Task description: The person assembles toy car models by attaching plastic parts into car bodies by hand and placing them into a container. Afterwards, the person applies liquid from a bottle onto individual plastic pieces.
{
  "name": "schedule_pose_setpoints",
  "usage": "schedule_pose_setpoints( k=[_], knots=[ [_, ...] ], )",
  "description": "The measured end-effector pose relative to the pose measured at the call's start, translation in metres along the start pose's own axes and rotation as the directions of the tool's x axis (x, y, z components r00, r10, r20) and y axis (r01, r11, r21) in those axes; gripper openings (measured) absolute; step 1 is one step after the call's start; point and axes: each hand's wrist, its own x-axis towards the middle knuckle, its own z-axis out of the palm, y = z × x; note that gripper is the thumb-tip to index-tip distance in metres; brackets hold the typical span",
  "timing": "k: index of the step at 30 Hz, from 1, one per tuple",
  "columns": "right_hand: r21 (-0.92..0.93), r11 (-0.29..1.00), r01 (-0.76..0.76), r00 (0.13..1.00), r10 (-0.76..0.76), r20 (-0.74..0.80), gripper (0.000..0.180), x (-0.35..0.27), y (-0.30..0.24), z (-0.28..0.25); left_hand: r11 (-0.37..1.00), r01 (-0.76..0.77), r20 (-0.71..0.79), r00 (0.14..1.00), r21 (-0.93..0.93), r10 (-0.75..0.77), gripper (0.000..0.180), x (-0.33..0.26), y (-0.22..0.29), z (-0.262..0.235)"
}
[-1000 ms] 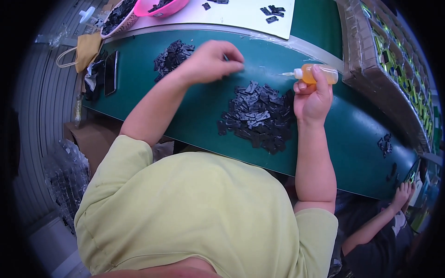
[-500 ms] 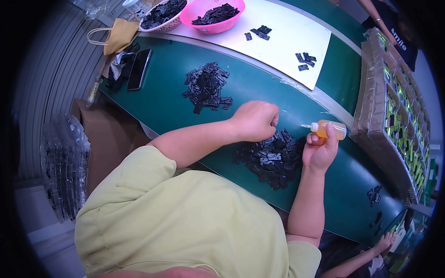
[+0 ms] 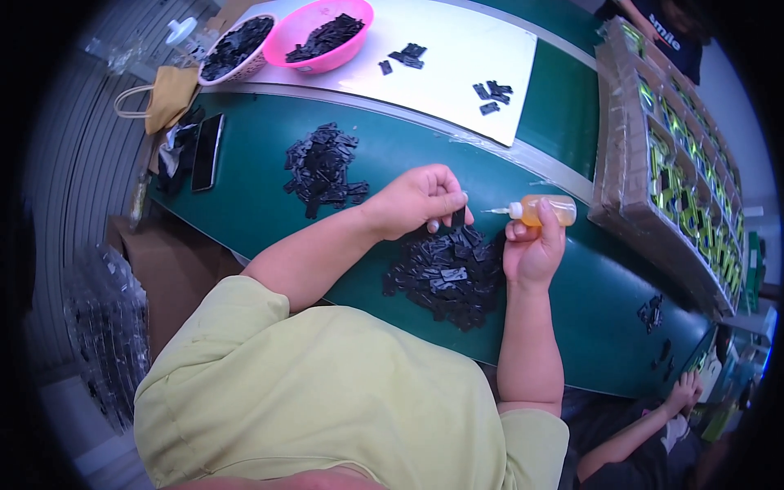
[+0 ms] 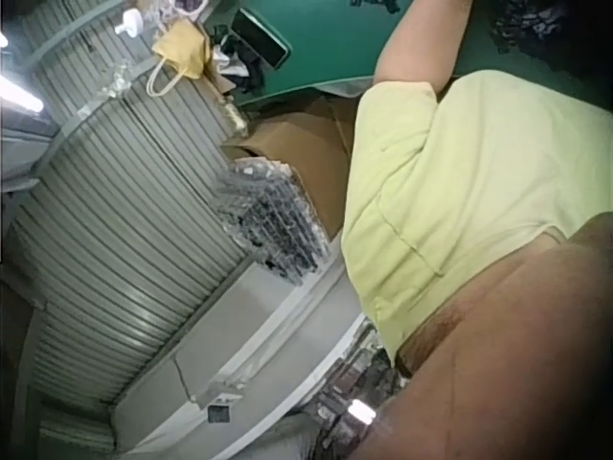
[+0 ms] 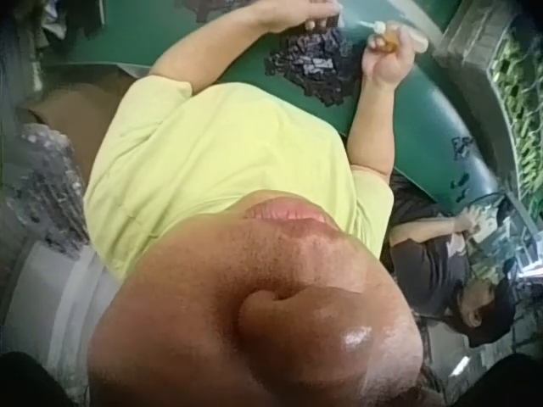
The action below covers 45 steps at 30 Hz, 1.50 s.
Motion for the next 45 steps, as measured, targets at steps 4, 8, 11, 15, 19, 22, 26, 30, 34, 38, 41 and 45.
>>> schedule_pose_setpoints(
  k=[4, 8, 11, 15, 19, 22, 26, 30, 34, 38, 41, 45],
  knots=[
    [0.009, 1.000, -0.010, 1.000, 0.010, -0.004, 0.013, 0.004, 0.002, -0.001, 0.971, -0.002, 0.125, 0.992, -0.239, 0.033, 0.017, 0.012, -0.002, -0.004],
    [0.051, 0.998, -0.033, 0.999, 0.032, 0.010, 0.017, 0.006, -0.003, 0.001, 0.914, 0.072, 0.175, 0.985, -0.399, -0.002, 0.018, 0.015, -0.001, -0.003],
    [0.083, 0.995, -0.047, 0.999, 0.048, -0.014, 0.018, 0.007, -0.005, 0.001, 0.901, 0.097, 0.183, 0.983, -0.422, -0.021, 0.016, 0.015, -0.001, -0.005],
    [0.103, 0.993, -0.051, 0.999, 0.053, -0.009, 0.019, 0.007, -0.005, 0.000, 0.851, 0.111, 0.247, 0.969, -0.514, 0.022, 0.017, 0.014, -0.008, -0.011],
    [0.099, 0.994, -0.052, 0.998, 0.053, -0.012, 0.020, 0.004, -0.004, 0.001, 0.911, 0.131, 0.191, 0.980, -0.390, -0.059, 0.014, 0.009, -0.008, -0.008],
    [0.052, 0.999, -0.015, 1.000, 0.014, 0.012, 0.019, 0.000, -0.003, 0.005, 0.932, 0.143, 0.069, 0.989, -0.332, -0.128, 0.017, 0.005, -0.005, -0.002],
    [-0.091, 0.978, 0.189, 0.981, -0.183, 0.064, 0.019, -0.005, 0.000, 0.008, 0.993, -0.003, 0.043, 0.999, -0.115, 0.008, 0.027, 0.002, -0.006, 0.000],
    [-0.235, 0.895, 0.379, 0.922, -0.343, 0.180, 0.020, -0.009, 0.003, 0.007, 0.998, 0.008, 0.015, 1.000, -0.067, -0.007, 0.031, 0.002, -0.007, 0.002],
    [-0.290, 0.860, 0.420, 0.906, -0.376, 0.194, 0.017, -0.013, 0.006, 0.014, 0.997, 0.019, -0.001, 1.000, -0.081, -0.019, 0.030, 0.002, -0.007, 0.004],
    [-0.346, 0.805, 0.483, 0.874, -0.422, 0.240, 0.015, -0.012, 0.008, 0.010, 0.998, 0.022, 0.002, 1.000, -0.067, -0.022, 0.029, 0.001, -0.007, 0.004],
    [-0.355, 0.784, 0.508, 0.859, -0.436, 0.268, 0.016, -0.011, 0.009, 0.010, 0.998, 0.027, 0.008, 1.000, -0.061, -0.026, 0.028, 0.001, -0.006, 0.004],
    [-0.362, 0.779, 0.511, 0.858, -0.438, 0.269, 0.016, -0.010, 0.009, 0.010, 0.998, 0.029, 0.008, 1.000, -0.048, -0.028, 0.028, 0.001, -0.006, 0.004]
  ],
)
